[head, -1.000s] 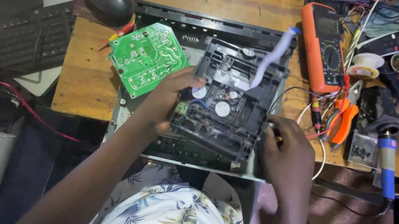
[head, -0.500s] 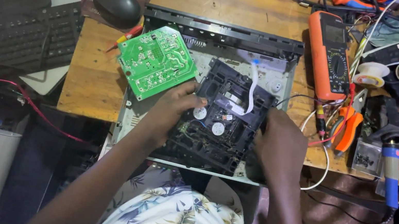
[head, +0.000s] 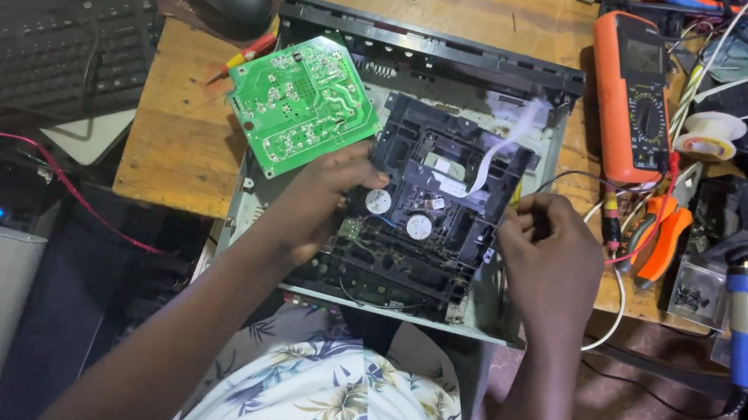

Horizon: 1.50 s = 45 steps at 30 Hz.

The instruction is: Disassembling a DVD player by removing internal screws and extracting the disc drive assembly.

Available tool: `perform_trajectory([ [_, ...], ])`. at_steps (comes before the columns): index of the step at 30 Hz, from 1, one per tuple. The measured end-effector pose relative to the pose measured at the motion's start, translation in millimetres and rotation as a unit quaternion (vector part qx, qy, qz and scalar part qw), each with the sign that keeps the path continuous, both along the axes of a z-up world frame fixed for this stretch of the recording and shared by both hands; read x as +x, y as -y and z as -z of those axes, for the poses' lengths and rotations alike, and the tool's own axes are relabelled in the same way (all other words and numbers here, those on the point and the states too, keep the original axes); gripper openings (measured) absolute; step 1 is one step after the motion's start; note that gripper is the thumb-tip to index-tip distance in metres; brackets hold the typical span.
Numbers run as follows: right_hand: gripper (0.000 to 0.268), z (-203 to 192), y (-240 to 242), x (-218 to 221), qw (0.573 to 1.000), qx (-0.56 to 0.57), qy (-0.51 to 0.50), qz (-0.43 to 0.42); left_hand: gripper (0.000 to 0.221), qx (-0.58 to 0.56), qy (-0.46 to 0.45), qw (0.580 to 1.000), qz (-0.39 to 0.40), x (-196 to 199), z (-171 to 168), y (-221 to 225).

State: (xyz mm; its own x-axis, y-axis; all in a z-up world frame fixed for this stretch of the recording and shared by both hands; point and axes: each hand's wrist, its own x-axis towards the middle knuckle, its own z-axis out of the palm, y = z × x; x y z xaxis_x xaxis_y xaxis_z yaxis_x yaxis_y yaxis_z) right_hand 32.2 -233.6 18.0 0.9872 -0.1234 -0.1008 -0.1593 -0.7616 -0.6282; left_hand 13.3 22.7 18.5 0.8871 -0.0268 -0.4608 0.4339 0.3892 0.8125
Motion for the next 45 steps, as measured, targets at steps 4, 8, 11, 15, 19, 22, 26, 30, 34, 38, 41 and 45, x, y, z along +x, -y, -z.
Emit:
perform_trajectory([
  [4, 0.018, -3.3, 5.6, -3.9, 1.000, 0.029, 0.001, 0.005, 0.031, -0.032, -0.021, 0.999, -0.011, -2.1, 5.7, 0.2],
  [8, 0.022, -5.6, 11.3, -4.0, 0.999, 0.046, 0.000, 0.020, 0.025, -0.016, -0.024, 0.999, -0.018, -6.1, 15.7, -3.5],
  [11, 0.028, -17.6, 4.4, -8.6, 0.998, 0.068, -0.013, 0.011, 0.022, -0.009, -0.015, 1.000, -0.005, -4.9, 21.8, -6.2],
  [15, 0.037, -14.7, 7.3, -12.6, 0.987, 0.159, 0.000, 0.012, 0.025, -0.041, -0.045, 0.998, -0.007, 0.7, 51.0, -10.7],
  [19, 0.040, -6.4, 15.5, -11.1, 0.981, 0.194, 0.007, 0.006, 0.027, -0.039, -0.039, 0.998, -0.003, 2.6, 69.3, -15.8],
  [22, 0.038, -11.9, 13.4, -14.8, 0.975, 0.220, -0.002, 0.009, 0.027, -0.050, -0.028, 0.998, -0.005, 7.6, 77.9, -15.6],
  [26, 0.037, -15.1, 11.4, -18.1, 0.967, 0.256, 0.006, 0.006, 0.028, -0.057, -0.032, 0.998, -0.003, 7.4, 69.0, -14.2],
  [30, 0.037, -5.1, 17.1, -17.2, 0.945, 0.324, 0.041, 0.005, 0.027, -0.068, -0.025, 0.997, 0.003, 8.5, 58.7, -5.8],
  [34, 0.039, 1.8, 31.0, -16.2, 0.919, 0.390, 0.054, 0.004, 0.026, -0.083, -0.020, 0.996, 0.006, 9.9, 58.7, -0.8],
  [38, 0.044, -14.5, 28.2, -21.0, 0.889, 0.454, 0.045, 0.031, 0.021, -0.020, -0.018, 0.999, 0.022, 5.6, 33.6, 1.2],
  [41, 0.046, -17.2, 29.4, -21.8, 0.868, 0.495, 0.039, 0.033, 0.014, 0.037, -0.020, 0.998, 0.043, 2.9, 17.2, 2.6],
  [45, 0.053, -17.3, 27.8, -23.6, 0.841, 0.536, 0.039, 0.056, 0.012, 0.031, 0.005, 0.998, 0.055, 2.7, 21.1, 1.3],
])
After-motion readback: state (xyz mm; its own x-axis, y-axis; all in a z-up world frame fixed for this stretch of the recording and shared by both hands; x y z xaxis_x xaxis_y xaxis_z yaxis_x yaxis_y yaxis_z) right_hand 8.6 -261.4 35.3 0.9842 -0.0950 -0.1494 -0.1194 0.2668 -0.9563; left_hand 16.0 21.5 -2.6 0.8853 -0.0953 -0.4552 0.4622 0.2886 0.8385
